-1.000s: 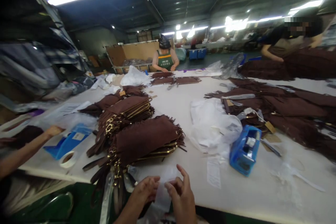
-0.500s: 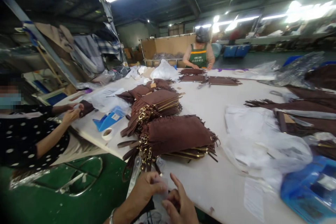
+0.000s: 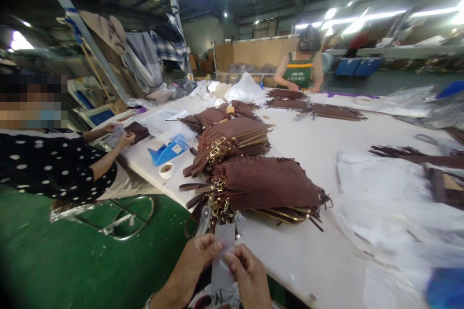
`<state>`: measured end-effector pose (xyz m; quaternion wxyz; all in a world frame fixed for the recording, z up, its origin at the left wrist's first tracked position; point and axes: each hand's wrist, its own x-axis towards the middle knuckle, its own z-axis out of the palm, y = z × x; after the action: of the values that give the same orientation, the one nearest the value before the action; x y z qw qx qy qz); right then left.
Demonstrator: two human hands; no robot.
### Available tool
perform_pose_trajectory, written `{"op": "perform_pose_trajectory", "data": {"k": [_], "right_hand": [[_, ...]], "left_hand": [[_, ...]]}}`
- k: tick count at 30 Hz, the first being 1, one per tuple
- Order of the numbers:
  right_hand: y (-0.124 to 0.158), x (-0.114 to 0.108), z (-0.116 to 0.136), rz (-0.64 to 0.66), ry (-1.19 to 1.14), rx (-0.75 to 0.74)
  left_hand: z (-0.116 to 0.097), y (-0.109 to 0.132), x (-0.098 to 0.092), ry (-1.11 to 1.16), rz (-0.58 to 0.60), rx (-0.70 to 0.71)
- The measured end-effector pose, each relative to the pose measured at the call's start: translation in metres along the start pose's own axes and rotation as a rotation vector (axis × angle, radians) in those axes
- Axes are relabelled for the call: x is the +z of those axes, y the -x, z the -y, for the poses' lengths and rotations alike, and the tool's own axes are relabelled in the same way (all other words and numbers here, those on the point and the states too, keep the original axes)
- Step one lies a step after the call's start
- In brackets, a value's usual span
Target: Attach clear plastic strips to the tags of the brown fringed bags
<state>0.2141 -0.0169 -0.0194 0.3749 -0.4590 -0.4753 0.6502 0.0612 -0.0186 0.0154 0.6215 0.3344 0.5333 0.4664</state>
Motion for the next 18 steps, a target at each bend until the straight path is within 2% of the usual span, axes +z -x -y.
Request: {"op": "perform_pose_trajectory", "data": {"k": [2, 6, 12, 15, 18], "right_hand": [[-0.001, 0.001, 0.001, 0.045, -0.018, 0.0], [-0.006, 0.012, -0.002, 0.124, -0.028, -0.011], [-0.022, 0.033, -0.021, 0.08, -0.217, -0.018], [-0.032, 0.044, -0.025, 0.116, -0.254, 0.02], [-0.039, 0.052, -0.019, 0.141, -0.261, 0.035]], "left_hand": [[0.002, -0.002, -0.007, -0.004, -0.035, -0.008], [0.003, -0.006, -0.018, -0.144, -0.076, 0.068], [-0.009, -0.005, -0.026, -0.391, -0.175, 0.202], [-0.009, -0.009, -0.033, -0.422, -0.202, 0.208], [-0.008, -0.015, -0.043, -0.405, -0.224, 0.187]]}}
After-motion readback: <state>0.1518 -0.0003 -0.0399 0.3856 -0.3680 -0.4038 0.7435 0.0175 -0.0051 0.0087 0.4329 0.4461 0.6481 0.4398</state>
